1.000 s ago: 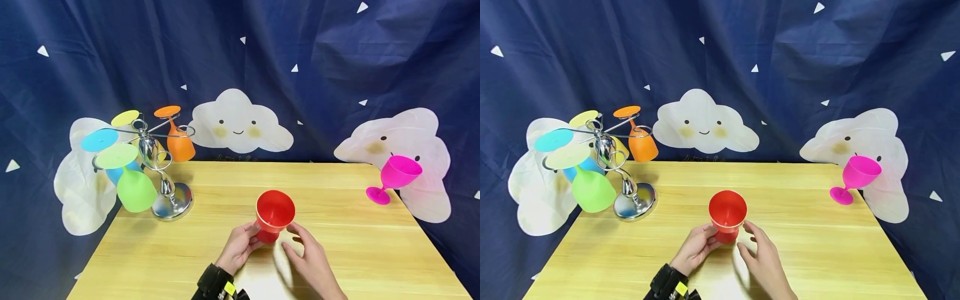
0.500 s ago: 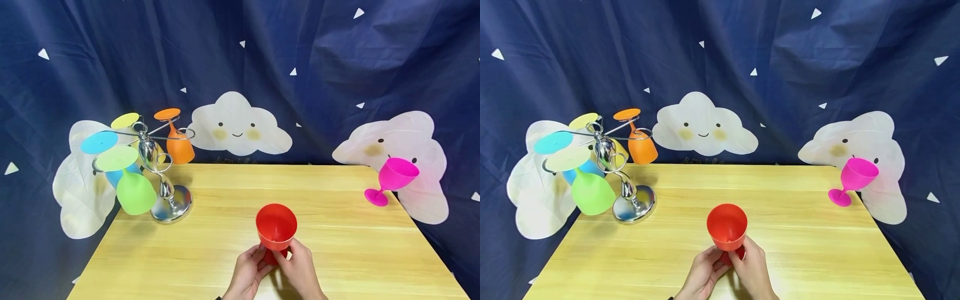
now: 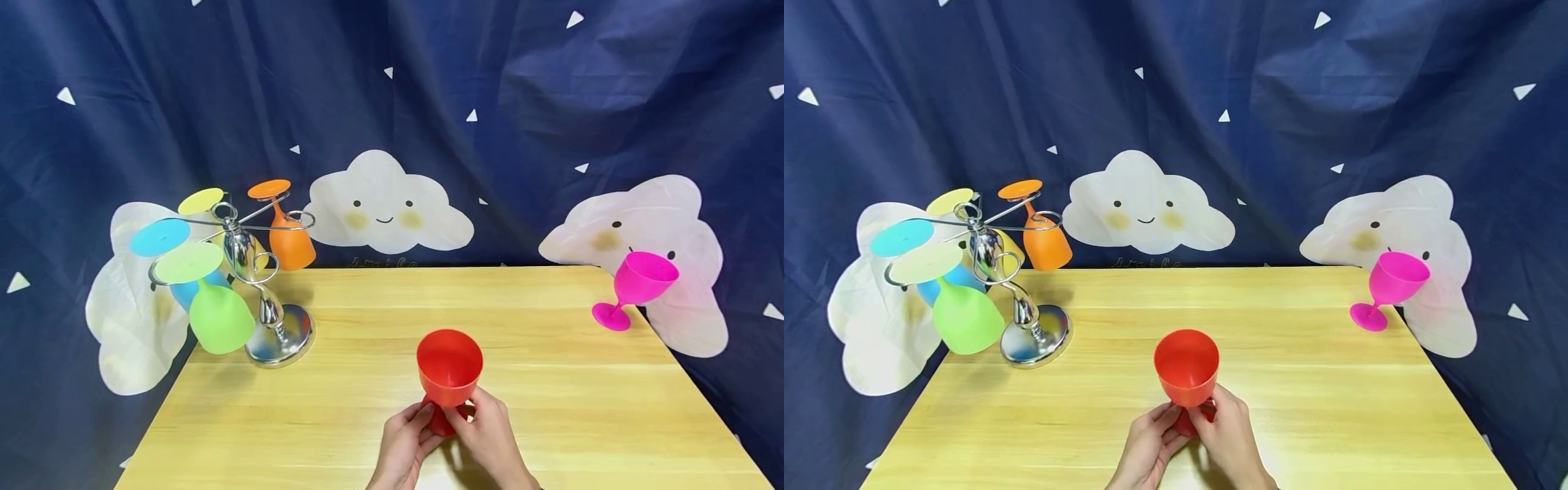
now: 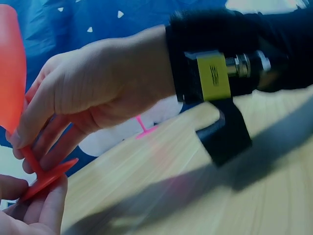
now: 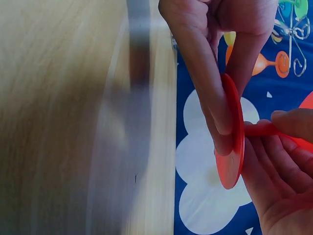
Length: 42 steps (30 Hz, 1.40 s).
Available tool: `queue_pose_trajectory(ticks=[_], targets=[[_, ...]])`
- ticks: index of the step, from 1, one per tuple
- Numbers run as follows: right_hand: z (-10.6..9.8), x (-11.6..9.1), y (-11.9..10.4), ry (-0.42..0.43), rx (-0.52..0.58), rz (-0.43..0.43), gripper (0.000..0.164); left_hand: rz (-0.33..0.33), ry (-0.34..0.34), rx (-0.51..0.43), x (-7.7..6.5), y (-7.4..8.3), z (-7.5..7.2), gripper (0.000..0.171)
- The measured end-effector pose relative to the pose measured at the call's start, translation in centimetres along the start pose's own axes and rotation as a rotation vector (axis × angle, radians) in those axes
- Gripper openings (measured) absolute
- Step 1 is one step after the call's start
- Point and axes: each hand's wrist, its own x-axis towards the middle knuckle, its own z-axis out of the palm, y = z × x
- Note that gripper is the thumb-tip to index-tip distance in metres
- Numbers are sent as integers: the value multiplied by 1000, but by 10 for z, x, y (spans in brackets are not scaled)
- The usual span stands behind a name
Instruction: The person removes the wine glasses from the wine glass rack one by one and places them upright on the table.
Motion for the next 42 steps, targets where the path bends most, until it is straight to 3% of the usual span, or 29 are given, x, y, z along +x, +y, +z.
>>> queue_pose_trajectory(ticks=[6,11,18,23,29,34,38,42], targets=[[-11,9,6,5,47,19,28,53,-5,114,-1,8,3,33],[-28,18,17,33,-11,53,26,153,-36,264,-6,20,4,32],[-52,28,40,54,-139,124,24,379,25,852,-10,34,-7,36],[-74,34,55,72,-235,113,27,469,56,1102,-13,43,-17,45],[-108,42,82,75,-327,115,28,477,147,1204,-17,50,-24,44],[-133,44,106,40,-391,164,30,501,190,1295,-18,51,-24,45],[-148,44,118,1,-419,235,31,527,220,1355,-18,49,-25,45],[-162,47,126,-35,-410,370,37,483,214,1324,-17,46,-26,44]])
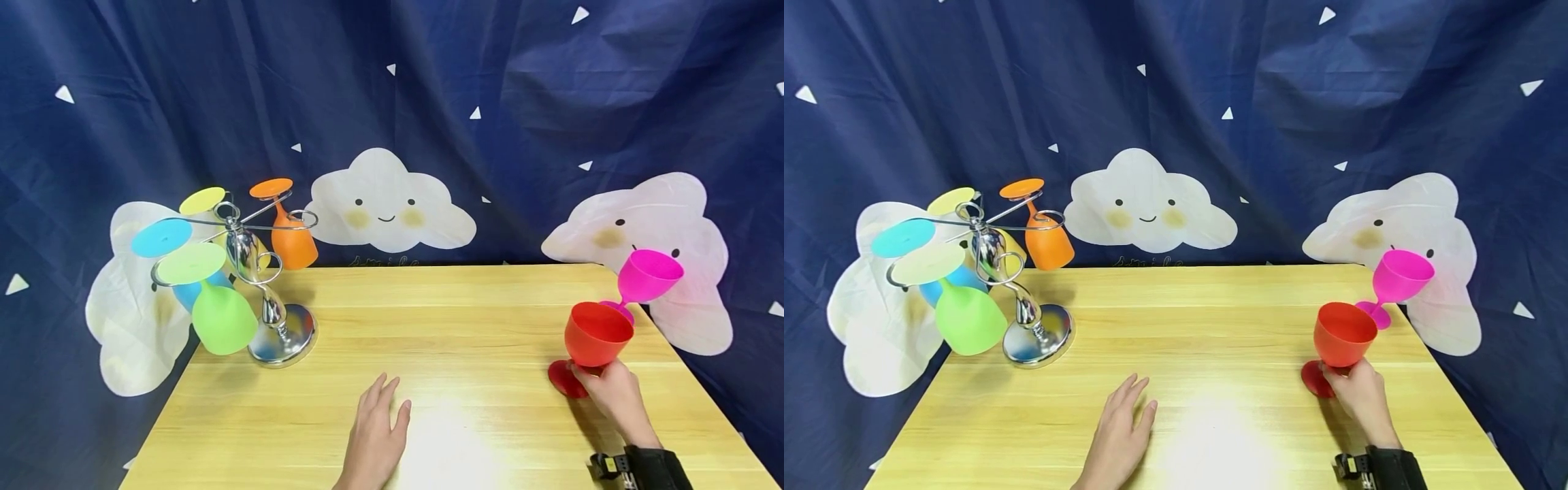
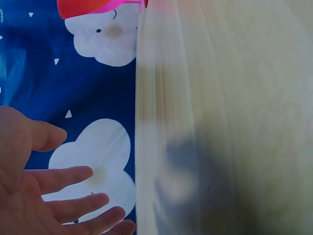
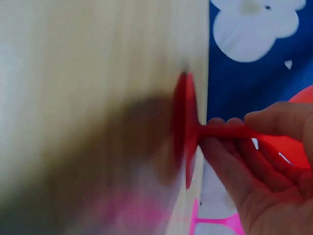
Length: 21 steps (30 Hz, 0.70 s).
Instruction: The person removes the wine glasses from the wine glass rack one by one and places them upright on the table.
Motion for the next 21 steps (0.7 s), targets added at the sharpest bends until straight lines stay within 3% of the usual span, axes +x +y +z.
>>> queue_pose_trajectory(ticks=[3,8,21], targets=[[-8,4,9,-20,28,101,41,-20,-36,-38,-1,-1,3,44],[-16,11,25,22,65,187,45,-50,-52,-56,-2,-3,4,44],[-38,34,65,134,41,230,45,-40,-60,-77,-8,3,8,42]])
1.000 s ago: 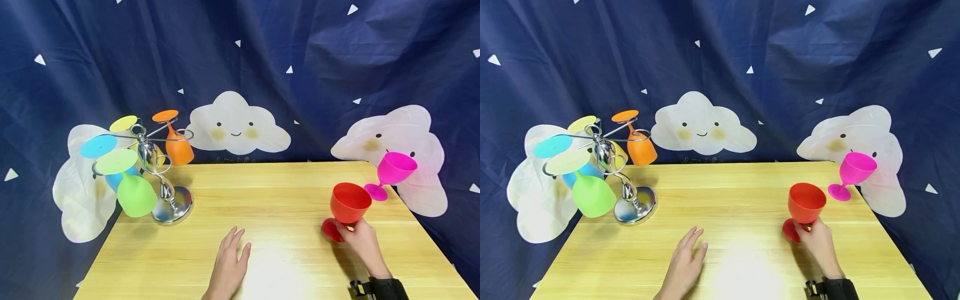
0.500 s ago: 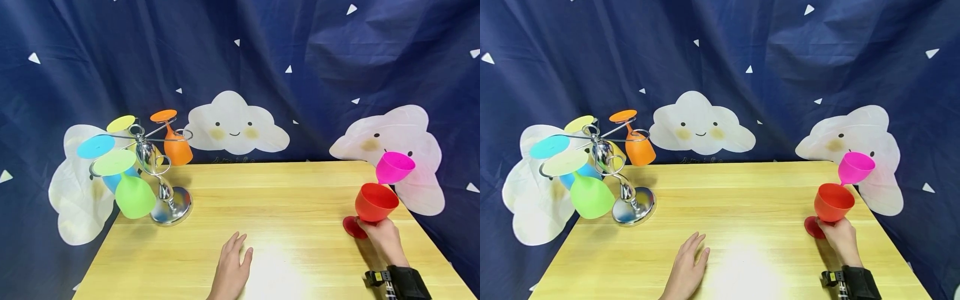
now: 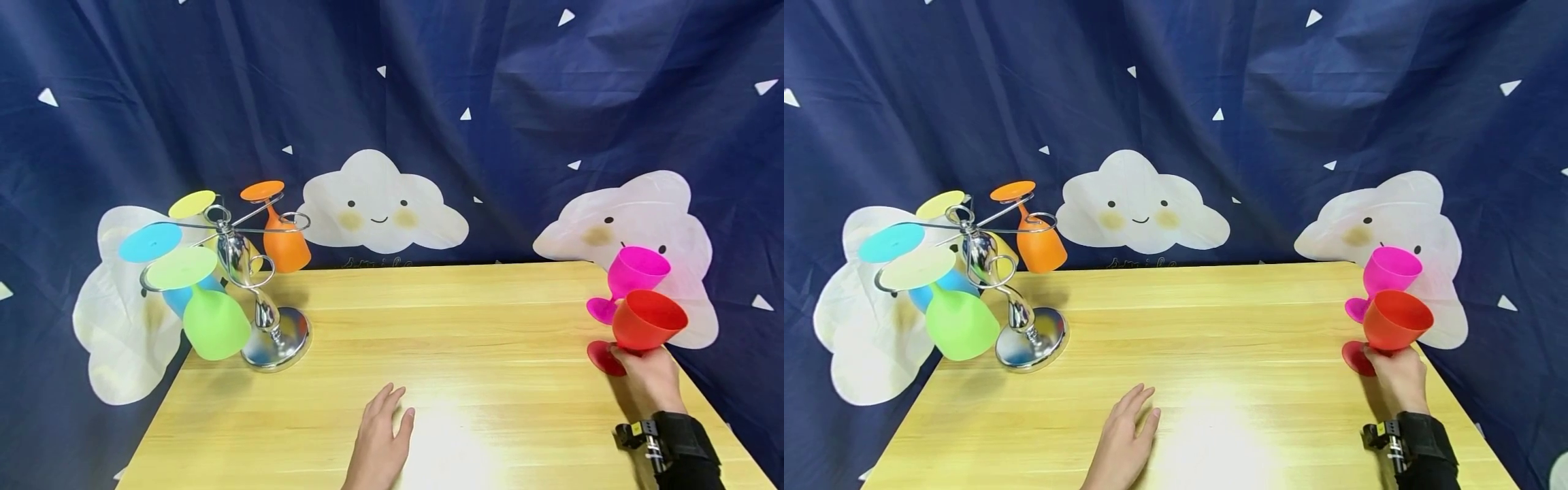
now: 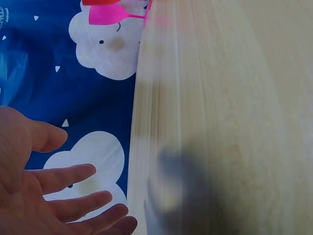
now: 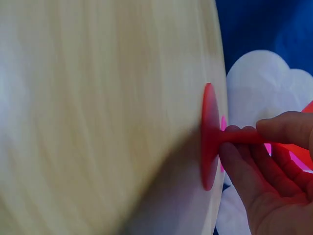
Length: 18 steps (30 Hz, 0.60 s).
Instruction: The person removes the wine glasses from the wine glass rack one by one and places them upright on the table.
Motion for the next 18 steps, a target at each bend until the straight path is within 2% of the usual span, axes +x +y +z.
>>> queue_pose_trajectory(ticks=[18], targets=[[-22,31,16,4,-94,75,51,7,-18,5,-2,2,2,42]])
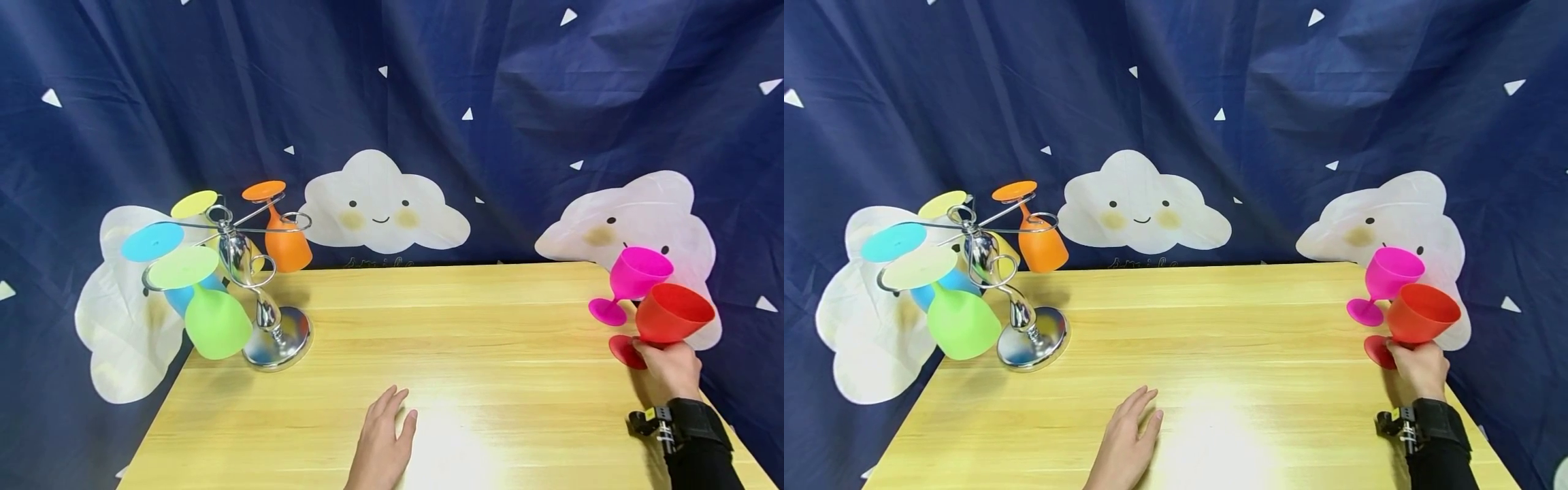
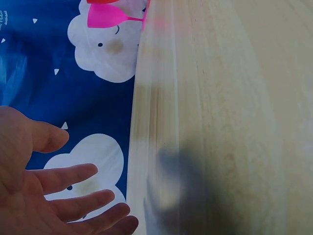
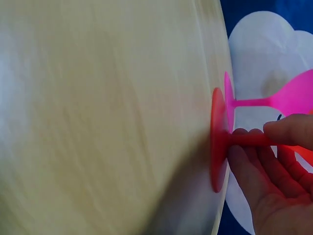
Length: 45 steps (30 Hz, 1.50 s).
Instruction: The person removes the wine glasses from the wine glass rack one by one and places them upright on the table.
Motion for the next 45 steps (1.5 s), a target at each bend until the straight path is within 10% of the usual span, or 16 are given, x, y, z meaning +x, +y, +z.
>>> queue_pose_trajectory(ticks=[21,31,37,45], targets=[[-5,-6,12,-15,12,16,53,-3,49,-5,5,-4,-16,41],[-13,-36,-5,-80,-29,31,69,33,204,-19,26,-9,-77,42],[1,-62,-13,-27,-13,-121,60,188,398,62,32,-16,-123,39],[33,-108,-36,-17,17,-460,55,572,629,247,36,-7,-165,32]])
